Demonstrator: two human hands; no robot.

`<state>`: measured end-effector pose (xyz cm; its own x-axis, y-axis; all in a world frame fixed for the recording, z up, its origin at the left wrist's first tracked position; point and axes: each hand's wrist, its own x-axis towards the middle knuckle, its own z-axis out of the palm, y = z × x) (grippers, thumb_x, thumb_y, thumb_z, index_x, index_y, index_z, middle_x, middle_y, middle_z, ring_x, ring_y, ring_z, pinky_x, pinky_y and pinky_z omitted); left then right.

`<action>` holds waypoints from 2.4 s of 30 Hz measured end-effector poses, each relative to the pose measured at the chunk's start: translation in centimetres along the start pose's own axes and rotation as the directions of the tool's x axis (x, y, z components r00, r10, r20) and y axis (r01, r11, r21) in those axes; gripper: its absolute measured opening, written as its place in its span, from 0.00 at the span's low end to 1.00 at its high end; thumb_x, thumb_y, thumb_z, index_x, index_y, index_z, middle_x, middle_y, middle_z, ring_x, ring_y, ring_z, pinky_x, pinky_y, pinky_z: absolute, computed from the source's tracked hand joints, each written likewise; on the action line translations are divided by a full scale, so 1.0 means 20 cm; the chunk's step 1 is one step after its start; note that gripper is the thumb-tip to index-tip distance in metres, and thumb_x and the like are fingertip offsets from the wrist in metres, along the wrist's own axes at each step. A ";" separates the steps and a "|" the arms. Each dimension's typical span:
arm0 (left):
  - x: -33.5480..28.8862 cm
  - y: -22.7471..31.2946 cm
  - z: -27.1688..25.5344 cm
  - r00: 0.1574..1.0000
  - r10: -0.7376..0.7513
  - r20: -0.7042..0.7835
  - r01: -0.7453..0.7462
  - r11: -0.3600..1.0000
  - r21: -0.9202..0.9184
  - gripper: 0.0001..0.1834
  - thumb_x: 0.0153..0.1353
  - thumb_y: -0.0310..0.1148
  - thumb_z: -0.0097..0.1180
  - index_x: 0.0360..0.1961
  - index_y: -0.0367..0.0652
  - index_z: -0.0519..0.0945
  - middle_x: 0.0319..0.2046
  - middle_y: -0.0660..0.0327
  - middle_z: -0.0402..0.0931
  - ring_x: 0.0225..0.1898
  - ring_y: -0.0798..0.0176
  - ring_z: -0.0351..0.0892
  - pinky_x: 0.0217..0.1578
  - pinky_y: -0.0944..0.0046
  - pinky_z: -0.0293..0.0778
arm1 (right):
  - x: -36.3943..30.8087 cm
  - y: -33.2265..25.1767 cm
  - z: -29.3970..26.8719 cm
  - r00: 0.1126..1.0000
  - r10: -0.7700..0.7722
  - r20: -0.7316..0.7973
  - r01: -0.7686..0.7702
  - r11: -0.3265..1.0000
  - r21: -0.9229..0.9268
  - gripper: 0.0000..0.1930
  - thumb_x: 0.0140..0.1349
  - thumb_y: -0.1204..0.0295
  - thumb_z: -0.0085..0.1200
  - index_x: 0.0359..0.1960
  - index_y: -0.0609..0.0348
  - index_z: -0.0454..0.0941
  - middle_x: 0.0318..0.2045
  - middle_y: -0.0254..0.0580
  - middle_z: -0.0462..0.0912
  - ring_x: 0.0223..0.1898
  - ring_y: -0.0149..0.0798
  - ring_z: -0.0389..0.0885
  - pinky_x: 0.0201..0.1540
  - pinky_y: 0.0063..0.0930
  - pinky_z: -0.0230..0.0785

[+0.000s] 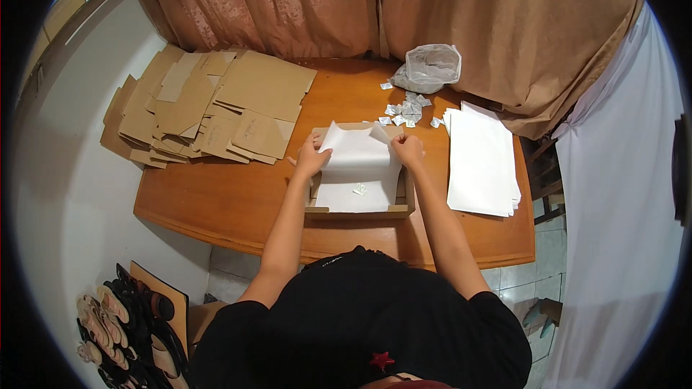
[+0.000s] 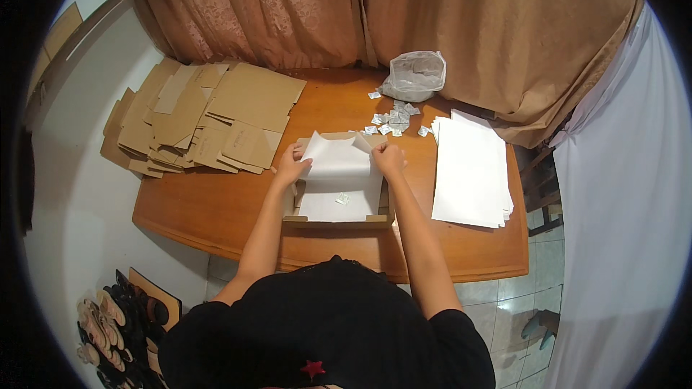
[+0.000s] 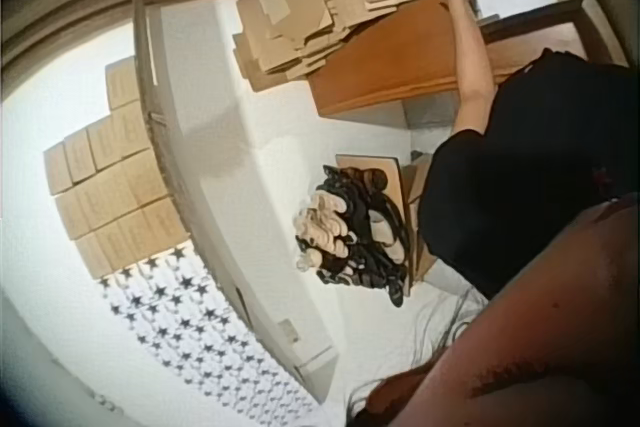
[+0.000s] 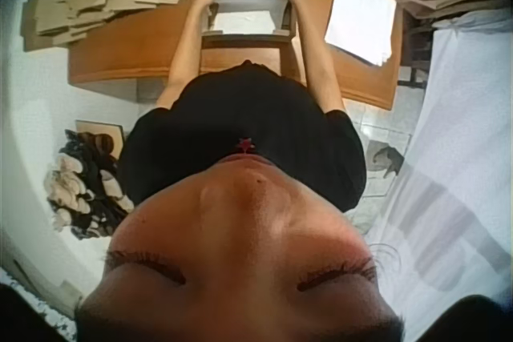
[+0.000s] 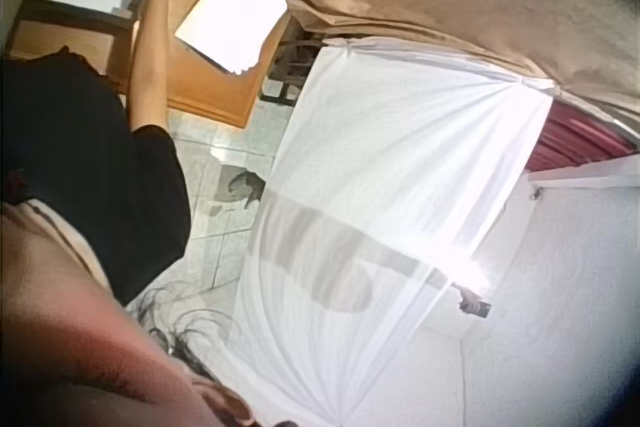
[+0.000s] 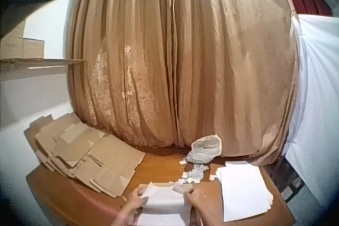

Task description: Fold flat cardboard into shoe boxes and store them on a high shelf.

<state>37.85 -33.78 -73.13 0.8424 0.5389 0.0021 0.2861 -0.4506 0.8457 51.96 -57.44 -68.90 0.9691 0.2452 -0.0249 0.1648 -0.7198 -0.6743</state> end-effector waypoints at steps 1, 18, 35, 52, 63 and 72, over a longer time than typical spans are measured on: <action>0.00 0.00 0.02 0.999 -0.037 -0.027 0.034 0.995 -0.092 0.34 0.46 0.40 0.62 0.55 0.48 0.66 0.43 0.62 0.77 0.50 0.58 0.72 0.55 0.31 0.32 | -0.01 0.04 0.00 0.998 -0.054 -0.034 0.057 0.993 0.102 0.12 0.49 0.64 0.55 0.30 0.60 0.80 0.26 0.41 0.79 0.33 0.38 0.77 0.39 0.36 0.68; -0.25 0.25 -0.22 0.976 0.162 -0.143 -0.192 0.954 -0.230 0.10 0.45 0.16 0.53 0.29 0.37 0.81 0.32 0.62 0.74 0.33 0.67 0.72 0.37 0.71 0.68 | -0.21 0.12 -0.19 0.906 -0.324 -0.271 0.421 0.749 0.511 0.03 0.46 0.79 0.57 0.24 0.60 0.81 0.28 0.36 0.77 0.27 0.25 0.73 0.29 0.18 0.66; -0.36 0.16 -0.20 0.985 0.065 0.160 0.079 0.653 -0.753 0.16 0.48 0.15 0.53 0.41 0.32 0.74 0.37 0.59 0.75 0.36 0.70 0.75 0.40 0.73 0.71 | -0.36 0.14 -0.21 0.987 -0.151 0.056 0.057 0.654 0.754 0.17 0.46 0.85 0.54 0.41 0.66 0.73 0.38 0.41 0.76 0.36 0.30 0.77 0.39 0.21 0.72; -0.48 0.31 -0.38 0.987 0.039 0.156 -0.004 0.976 -0.219 0.20 0.45 0.17 0.59 0.43 0.35 0.75 0.42 0.57 0.72 0.35 0.68 0.76 0.34 0.71 0.74 | -0.44 0.09 -0.31 0.938 -0.345 -0.019 0.336 0.896 0.292 0.19 0.48 0.76 0.58 0.44 0.61 0.73 0.37 0.41 0.74 0.33 0.32 0.77 0.31 0.23 0.68; -0.60 0.08 -0.36 0.836 -0.394 0.381 0.433 0.901 -0.017 0.28 0.52 0.32 0.61 0.53 0.36 0.66 0.28 0.60 0.72 0.26 0.65 0.74 0.20 0.65 0.74 | -0.17 0.05 -0.08 0.980 0.169 0.107 -0.201 0.827 0.525 0.30 0.54 0.60 0.55 0.53 0.70 0.64 0.43 0.50 0.74 0.40 0.39 0.73 0.44 0.29 0.66; -0.57 0.14 -0.21 0.969 -0.248 0.013 0.245 0.945 -0.215 0.20 0.56 0.35 0.57 0.48 0.37 0.72 0.29 0.57 0.76 0.23 0.65 0.75 0.20 0.68 0.73 | -0.12 0.19 -0.02 0.921 0.119 -0.371 0.274 0.480 0.834 0.24 0.63 0.52 0.38 0.42 0.63 0.73 0.35 0.38 0.76 0.36 0.31 0.71 0.43 0.26 0.62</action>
<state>27.21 -38.15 -68.54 0.7511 0.6244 -0.2144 0.3783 -0.1409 0.9149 50.39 -61.10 -71.11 0.9802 -0.1009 0.1705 0.1916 0.2630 -0.9456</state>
